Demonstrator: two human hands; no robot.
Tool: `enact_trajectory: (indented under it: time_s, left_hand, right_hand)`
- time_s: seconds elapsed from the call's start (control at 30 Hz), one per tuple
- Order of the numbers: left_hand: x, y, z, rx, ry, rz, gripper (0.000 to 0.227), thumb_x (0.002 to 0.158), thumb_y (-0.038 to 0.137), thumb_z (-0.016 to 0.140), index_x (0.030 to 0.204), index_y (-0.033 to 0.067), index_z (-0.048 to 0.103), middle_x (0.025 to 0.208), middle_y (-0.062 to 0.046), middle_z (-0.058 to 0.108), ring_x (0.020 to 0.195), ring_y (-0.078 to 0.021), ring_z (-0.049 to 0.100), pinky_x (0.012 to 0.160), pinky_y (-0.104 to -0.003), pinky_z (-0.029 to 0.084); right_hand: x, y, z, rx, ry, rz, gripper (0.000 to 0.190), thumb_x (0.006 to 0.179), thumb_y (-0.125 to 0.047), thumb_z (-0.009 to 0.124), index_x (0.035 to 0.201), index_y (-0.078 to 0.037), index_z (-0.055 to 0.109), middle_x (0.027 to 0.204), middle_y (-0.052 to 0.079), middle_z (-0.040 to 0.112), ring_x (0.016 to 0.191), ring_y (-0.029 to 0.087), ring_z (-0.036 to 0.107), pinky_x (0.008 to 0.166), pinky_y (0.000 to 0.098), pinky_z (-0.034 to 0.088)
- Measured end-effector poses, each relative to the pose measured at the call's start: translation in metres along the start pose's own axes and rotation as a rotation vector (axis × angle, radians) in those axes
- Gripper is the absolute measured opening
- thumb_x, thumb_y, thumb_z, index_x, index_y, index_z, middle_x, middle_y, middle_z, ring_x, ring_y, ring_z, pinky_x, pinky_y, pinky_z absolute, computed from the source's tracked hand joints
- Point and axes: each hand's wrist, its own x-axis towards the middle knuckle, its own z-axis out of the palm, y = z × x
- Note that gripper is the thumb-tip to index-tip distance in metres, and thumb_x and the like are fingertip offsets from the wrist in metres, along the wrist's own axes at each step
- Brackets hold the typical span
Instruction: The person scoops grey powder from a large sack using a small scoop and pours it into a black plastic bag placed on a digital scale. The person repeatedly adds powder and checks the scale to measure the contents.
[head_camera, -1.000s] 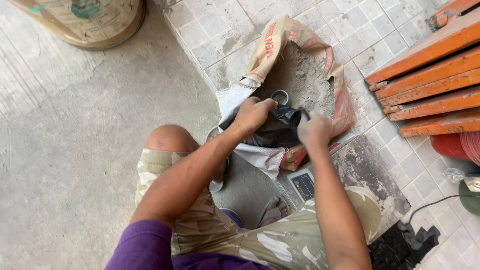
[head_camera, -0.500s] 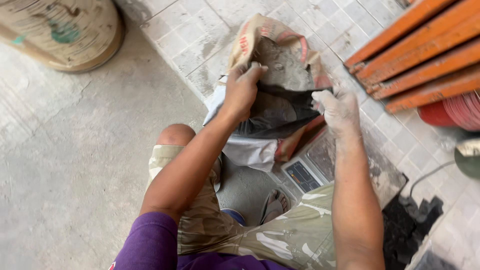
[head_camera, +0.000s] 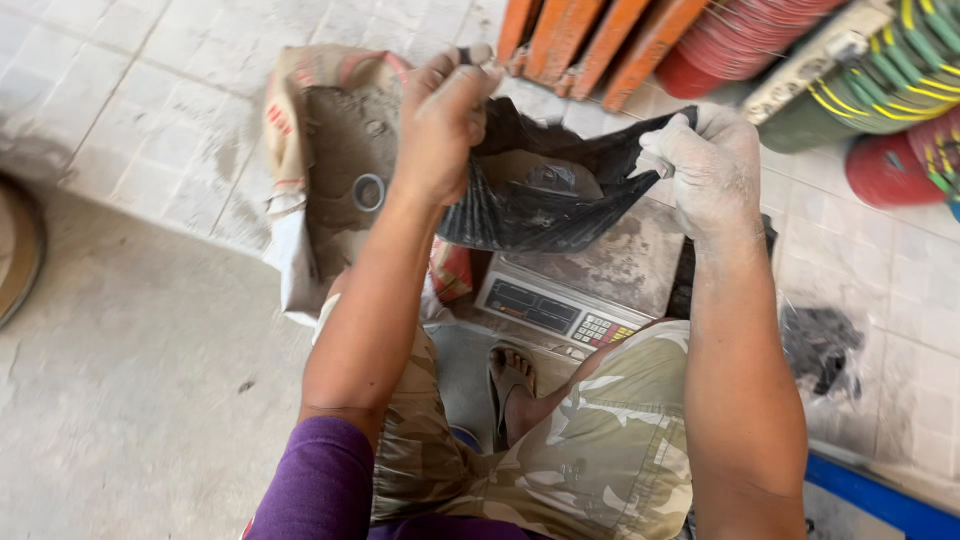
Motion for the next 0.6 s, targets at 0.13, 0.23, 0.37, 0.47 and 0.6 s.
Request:
enact_trajectory:
  time_s: [0.13, 0.23, 0.37, 0.47, 0.6]
  left_hand:
    - [0.006, -0.051, 0.035, -0.058, -0.086, -0.123, 0.013, 0.071, 0.004, 0.06, 0.083, 0.0066, 0.055, 0.06, 0.004, 0.045, 0.04, -0.0011, 0.023, 0.033, -0.017, 0.012]
    - [0.005, -0.079, 0.057, 0.033, -0.187, -0.257, 0.015, 0.072, 0.011, 0.06, 0.084, 0.0038, 0.054, 0.065, 0.001, 0.049, 0.037, -0.0016, 0.025, 0.034, -0.019, 0.013]
    - [0.005, -0.102, 0.081, 0.097, -0.313, -0.231, 0.029, 0.072, 0.013, 0.057, 0.06, 0.0184, 0.032, 0.054, 0.006, 0.025, 0.045, -0.0062, 0.021, 0.046, -0.026, 0.016]
    - [0.006, -0.126, 0.087, 0.123, -0.322, -0.262, 0.03, 0.072, 0.012, 0.058, 0.059, 0.0184, 0.032, 0.054, 0.006, 0.026, 0.046, -0.0066, 0.021, 0.047, -0.026, 0.016]
    - [0.012, -0.144, 0.09, 0.151, -0.288, -0.242, 0.019, 0.07, 0.014, 0.06, 0.063, 0.0183, 0.044, 0.058, 0.005, 0.038, 0.051, -0.008, 0.032, 0.049, -0.024, 0.024]
  right_hand:
    - [-0.011, -0.005, -0.032, -0.136, 0.254, 0.175, 0.022, 0.069, -0.004, 0.06, 0.056, -0.01, 0.043, 0.049, 0.002, 0.043, 0.039, 0.009, 0.039, 0.032, 0.0226, 0.022]
    - [-0.014, 0.011, -0.065, -0.109, 0.374, 0.39, 0.021, 0.074, -0.006, 0.057, 0.058, -0.006, 0.043, 0.048, 0.011, 0.048, 0.025, 0.012, 0.03, 0.021, 0.024, 0.023]
    - [-0.009, 0.051, -0.122, -0.037, 0.436, 0.226, 0.023, 0.067, -0.001, 0.065, 0.058, -0.007, 0.044, 0.046, 0.005, 0.044, 0.037, 0.01, 0.041, 0.033, 0.0208, 0.028]
    - [-0.012, 0.065, -0.142, -0.075, 0.459, 0.246, 0.027, 0.065, -0.003, 0.065, 0.055, -0.009, 0.041, 0.046, 0.006, 0.044, 0.037, 0.011, 0.04, 0.034, 0.0198, 0.028]
    - [-0.008, 0.08, -0.163, -0.011, 0.51, 0.239, 0.024, 0.065, 0.002, 0.066, 0.057, -0.011, 0.047, 0.047, 0.004, 0.05, 0.037, 0.009, 0.045, 0.033, 0.02, 0.032]
